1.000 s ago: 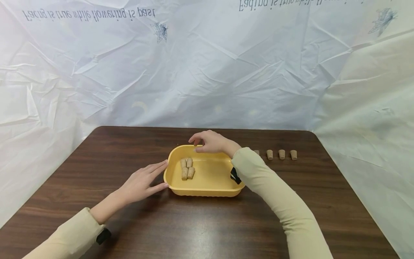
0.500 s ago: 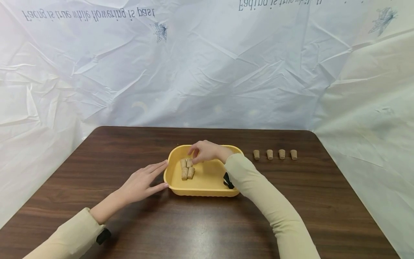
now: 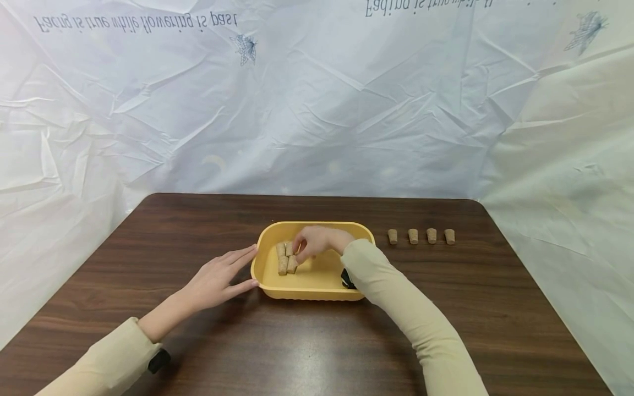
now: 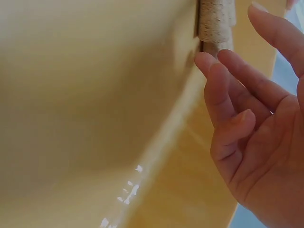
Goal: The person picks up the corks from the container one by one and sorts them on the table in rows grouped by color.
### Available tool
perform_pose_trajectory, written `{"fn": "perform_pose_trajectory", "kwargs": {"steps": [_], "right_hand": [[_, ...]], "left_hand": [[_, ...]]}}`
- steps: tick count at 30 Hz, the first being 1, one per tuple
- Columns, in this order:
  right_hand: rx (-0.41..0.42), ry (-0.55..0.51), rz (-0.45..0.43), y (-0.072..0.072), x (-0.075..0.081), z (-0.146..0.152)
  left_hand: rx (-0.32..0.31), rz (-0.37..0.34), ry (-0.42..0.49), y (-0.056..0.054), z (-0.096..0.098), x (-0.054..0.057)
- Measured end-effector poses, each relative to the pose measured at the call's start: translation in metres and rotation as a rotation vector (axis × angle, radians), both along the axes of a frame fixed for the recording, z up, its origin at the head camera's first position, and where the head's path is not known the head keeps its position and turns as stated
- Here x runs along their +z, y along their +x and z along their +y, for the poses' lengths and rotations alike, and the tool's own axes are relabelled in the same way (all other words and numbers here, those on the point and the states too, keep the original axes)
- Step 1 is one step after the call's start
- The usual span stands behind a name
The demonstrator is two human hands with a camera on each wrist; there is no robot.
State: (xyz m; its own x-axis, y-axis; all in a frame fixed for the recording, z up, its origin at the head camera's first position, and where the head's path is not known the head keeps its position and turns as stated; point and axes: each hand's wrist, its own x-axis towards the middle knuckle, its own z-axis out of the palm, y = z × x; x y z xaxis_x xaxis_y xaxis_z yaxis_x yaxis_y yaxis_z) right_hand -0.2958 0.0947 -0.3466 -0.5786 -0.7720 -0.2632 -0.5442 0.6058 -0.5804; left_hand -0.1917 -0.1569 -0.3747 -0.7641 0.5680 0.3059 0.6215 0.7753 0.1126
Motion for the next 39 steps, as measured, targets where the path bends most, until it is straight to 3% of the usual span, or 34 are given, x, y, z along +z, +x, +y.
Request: {"fn": "perform_pose_trajectory", "kwargs": {"steps": [31,39], "right_hand": [[0.058,0.001,0.193,0.007,-0.018,-0.009],[0.064,0.012,0.23,0.003,-0.019,-0.007]], "left_hand": [[-0.006,0.006,-0.011,0.001,0.001,0.0],[-0.005,0.007,-0.006,0.0,0.001,0.0]]}}
